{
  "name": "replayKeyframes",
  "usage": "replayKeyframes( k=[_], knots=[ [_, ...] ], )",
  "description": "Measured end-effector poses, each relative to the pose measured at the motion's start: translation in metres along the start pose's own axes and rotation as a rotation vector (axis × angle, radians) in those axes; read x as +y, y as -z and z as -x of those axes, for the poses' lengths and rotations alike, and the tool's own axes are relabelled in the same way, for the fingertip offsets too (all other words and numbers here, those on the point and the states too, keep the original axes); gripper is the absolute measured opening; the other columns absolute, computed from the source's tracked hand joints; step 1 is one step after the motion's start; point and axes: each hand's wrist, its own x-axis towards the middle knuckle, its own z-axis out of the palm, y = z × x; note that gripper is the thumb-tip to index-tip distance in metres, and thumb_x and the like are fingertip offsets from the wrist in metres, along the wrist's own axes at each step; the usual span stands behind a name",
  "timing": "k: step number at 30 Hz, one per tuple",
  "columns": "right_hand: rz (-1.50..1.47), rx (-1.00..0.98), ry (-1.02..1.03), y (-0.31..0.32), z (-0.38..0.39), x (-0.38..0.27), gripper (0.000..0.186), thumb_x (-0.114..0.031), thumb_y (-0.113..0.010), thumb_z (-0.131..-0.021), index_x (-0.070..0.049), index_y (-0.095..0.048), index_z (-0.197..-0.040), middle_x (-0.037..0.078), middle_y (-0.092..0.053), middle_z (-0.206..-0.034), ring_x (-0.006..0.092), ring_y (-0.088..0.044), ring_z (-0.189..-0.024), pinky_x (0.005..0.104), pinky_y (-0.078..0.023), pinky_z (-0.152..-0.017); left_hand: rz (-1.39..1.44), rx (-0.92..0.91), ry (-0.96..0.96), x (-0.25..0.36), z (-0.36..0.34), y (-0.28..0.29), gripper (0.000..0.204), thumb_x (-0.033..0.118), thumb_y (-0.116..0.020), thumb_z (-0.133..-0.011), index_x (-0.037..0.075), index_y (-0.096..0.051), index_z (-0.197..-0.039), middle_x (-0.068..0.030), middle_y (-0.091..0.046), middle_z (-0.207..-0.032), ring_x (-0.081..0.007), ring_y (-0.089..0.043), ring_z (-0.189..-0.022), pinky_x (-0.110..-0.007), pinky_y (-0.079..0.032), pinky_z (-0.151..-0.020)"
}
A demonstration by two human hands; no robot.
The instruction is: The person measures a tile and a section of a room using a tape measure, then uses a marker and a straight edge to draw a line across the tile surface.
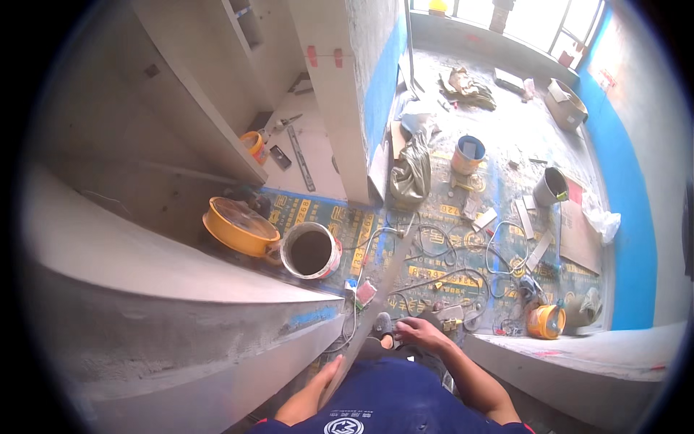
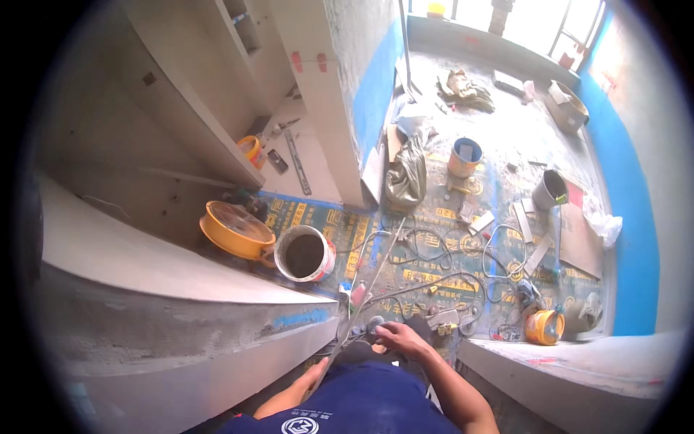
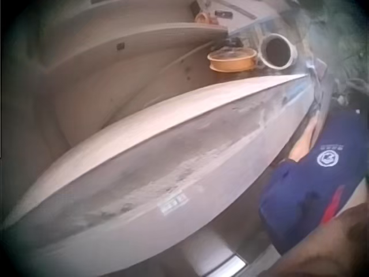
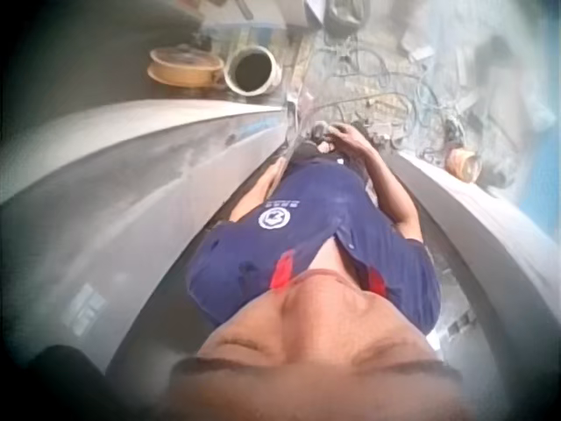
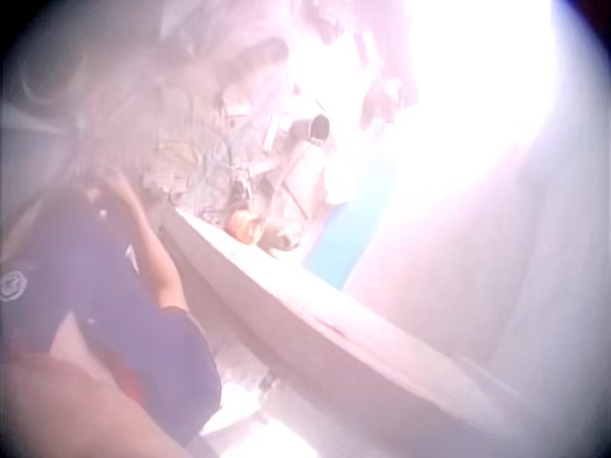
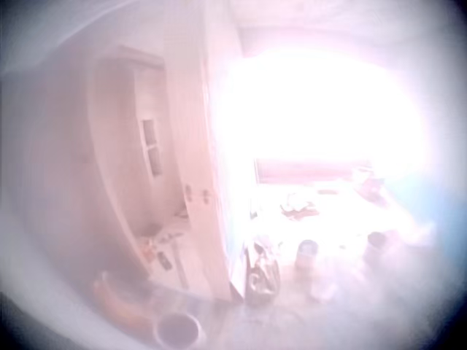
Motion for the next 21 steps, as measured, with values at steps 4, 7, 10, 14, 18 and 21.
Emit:
replayKeyframes(
  k=[4, 7, 10, 14, 18, 21],
  knots=[
    [-0.011, -0.207, 0.048, -0.007, -0.032, -0.044, 0.06, -0.046, -0.054, -0.099, 0.003, -0.05, -0.134, 0.012, -0.063, -0.122, 0.0193, -0.062, -0.11, 0.033, -0.047, -0.098, 0.09, 0.103, -0.001, 0.085, 0.059, 0.008, 0.083, 0.07, -0.044, -0.091, 0.0, -0.055, -0.135, -0.0184, -0.06, -0.128, -0.0266, -0.058, -0.115, -0.04, -0.045, -0.097],
    [0.088, -0.368, -0.037, 0.005, -0.021, -0.085, 0.067, -0.055, -0.053, -0.097, 0.003, -0.053, -0.131, 0.011, -0.063, -0.118, 0.0178, -0.06, -0.106, 0.0314, -0.046, -0.094, 0.185, 0.041, -0.031, 0.119, 0.065, -0.035, 0.081, 0.067, -0.037, -0.095, -0.001, -0.055, -0.133, -0.0184, -0.061, -0.126, -0.0279, -0.059, -0.113, -0.041, -0.045, -0.095],
    [0.278, -0.385, -0.116, 0.022, -0.033, -0.112, 0.071, -0.063, -0.052, -0.094, 0.002, -0.059, -0.123, 0.006, -0.062, -0.103, 0.0144, -0.056, -0.091, 0.03, -0.045, -0.082, 0.438, -0.164, -0.065, 0.155, 0.056, -0.06, 0.081, 0.066, -0.032, -0.097, -0.003, -0.054, -0.133, -0.0207, -0.06, -0.128, -0.0307, -0.058, -0.117, -0.042, -0.044, -0.098],
    [0.339, -0.436, -0.215, 0.06, -0.045, -0.159, 0.076, -0.068, -0.052, -0.091, 0.003, -0.064, -0.113, 0.005, -0.06, -0.094, 0.0139, -0.053, -0.084, 0.0306, -0.044, -0.074, 0.417, -0.166, -0.088, 0.196, 0.019, -0.082, 0.081, 0.065, -0.03, -0.097, -0.004, -0.054, -0.133, -0.0234, -0.059, -0.129, -0.0325, -0.055, -0.122, -0.042, -0.042, -0.1],
    [0.124, -0.413, -0.203, 0.118, -0.057, -0.174, 0.072, -0.065, -0.059, -0.089, 0.004, -0.065, -0.11, 0.006, -0.06, -0.088, 0.0155, -0.052, -0.077, 0.0307, -0.043, -0.067, 0.232, 0.001, -0.151, 0.242, -0.023, -0.098, 0.081, 0.064, -0.029, -0.098, -0.004, -0.054, -0.133, -0.0261, -0.057, -0.131, -0.0343, -0.052, -0.126, -0.043, -0.04, -0.102],
    [-0.066, -0.283, -0.187, 0.158, -0.06, -0.193, 0.062, -0.05, -0.064, -0.091, 0.003, -0.06, -0.122, 0.011, -0.064, -0.101, 0.017, -0.058, -0.085, 0.0277, -0.045, -0.069, 0.098, 0.161, -0.259, 0.288, -0.064, -0.1, 0.08, 0.064, -0.028, -0.098, -0.004, -0.054, -0.133, -0.0281, -0.056, -0.132, -0.0357, -0.05, -0.129, -0.043, -0.039, -0.104]
  ],
)
